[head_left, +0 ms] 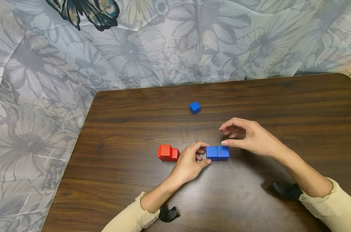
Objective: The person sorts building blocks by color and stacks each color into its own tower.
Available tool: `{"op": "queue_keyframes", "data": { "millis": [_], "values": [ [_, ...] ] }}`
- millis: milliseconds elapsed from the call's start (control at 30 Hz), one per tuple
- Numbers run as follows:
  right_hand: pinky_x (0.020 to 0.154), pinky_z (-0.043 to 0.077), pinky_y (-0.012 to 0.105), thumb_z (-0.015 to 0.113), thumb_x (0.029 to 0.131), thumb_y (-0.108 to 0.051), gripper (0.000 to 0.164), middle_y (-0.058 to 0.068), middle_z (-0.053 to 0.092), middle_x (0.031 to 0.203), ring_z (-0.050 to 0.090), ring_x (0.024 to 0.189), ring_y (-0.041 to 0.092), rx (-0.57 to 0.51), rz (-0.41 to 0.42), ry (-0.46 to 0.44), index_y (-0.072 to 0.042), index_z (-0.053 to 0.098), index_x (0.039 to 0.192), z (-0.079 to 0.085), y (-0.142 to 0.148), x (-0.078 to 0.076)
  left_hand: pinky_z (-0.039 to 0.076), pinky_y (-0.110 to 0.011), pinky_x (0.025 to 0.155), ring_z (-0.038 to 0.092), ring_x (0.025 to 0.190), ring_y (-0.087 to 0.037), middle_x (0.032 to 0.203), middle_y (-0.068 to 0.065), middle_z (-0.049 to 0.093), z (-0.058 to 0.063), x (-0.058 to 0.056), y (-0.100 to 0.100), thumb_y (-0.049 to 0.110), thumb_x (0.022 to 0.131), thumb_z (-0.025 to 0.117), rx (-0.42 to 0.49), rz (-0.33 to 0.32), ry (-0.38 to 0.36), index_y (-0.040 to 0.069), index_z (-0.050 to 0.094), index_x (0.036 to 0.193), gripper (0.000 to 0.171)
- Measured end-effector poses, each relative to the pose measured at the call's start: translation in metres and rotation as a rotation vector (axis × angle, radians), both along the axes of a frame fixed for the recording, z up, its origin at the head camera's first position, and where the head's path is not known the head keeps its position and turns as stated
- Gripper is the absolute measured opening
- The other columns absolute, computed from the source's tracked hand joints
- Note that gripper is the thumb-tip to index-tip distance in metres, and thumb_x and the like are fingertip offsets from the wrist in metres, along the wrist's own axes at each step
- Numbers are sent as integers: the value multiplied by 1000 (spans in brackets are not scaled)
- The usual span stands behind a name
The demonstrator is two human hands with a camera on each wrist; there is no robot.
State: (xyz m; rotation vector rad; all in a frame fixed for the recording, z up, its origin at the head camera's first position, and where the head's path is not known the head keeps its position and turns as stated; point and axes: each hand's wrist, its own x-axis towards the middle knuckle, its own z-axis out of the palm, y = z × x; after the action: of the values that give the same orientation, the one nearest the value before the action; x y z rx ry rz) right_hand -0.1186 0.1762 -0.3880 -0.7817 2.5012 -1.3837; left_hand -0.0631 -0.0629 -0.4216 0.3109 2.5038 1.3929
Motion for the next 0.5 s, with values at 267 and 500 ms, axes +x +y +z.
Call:
{"op": "queue_keyframes", "data": {
  "millis": [267,500],
  "values": [
    [83,53,21,80,86,-18,32,4,69,112,67,99,20,15,1,2,-9,67,113,0,-3,-19,51,-19,75,60,80,-5,104,0,66,0,-1,1,10,84,79,-5,-2,-3,16,68,119,38],
    [81,55,24,79,87,-21,32,4,69,114,67,100,20,22,-2,-24,-9,67,114,-1,-8,-37,51,-20,75,61,81,-6,104,0,66,-1,-1,-1,10,83,80,-22,0,0,17,68,119,39]
  ]
}}
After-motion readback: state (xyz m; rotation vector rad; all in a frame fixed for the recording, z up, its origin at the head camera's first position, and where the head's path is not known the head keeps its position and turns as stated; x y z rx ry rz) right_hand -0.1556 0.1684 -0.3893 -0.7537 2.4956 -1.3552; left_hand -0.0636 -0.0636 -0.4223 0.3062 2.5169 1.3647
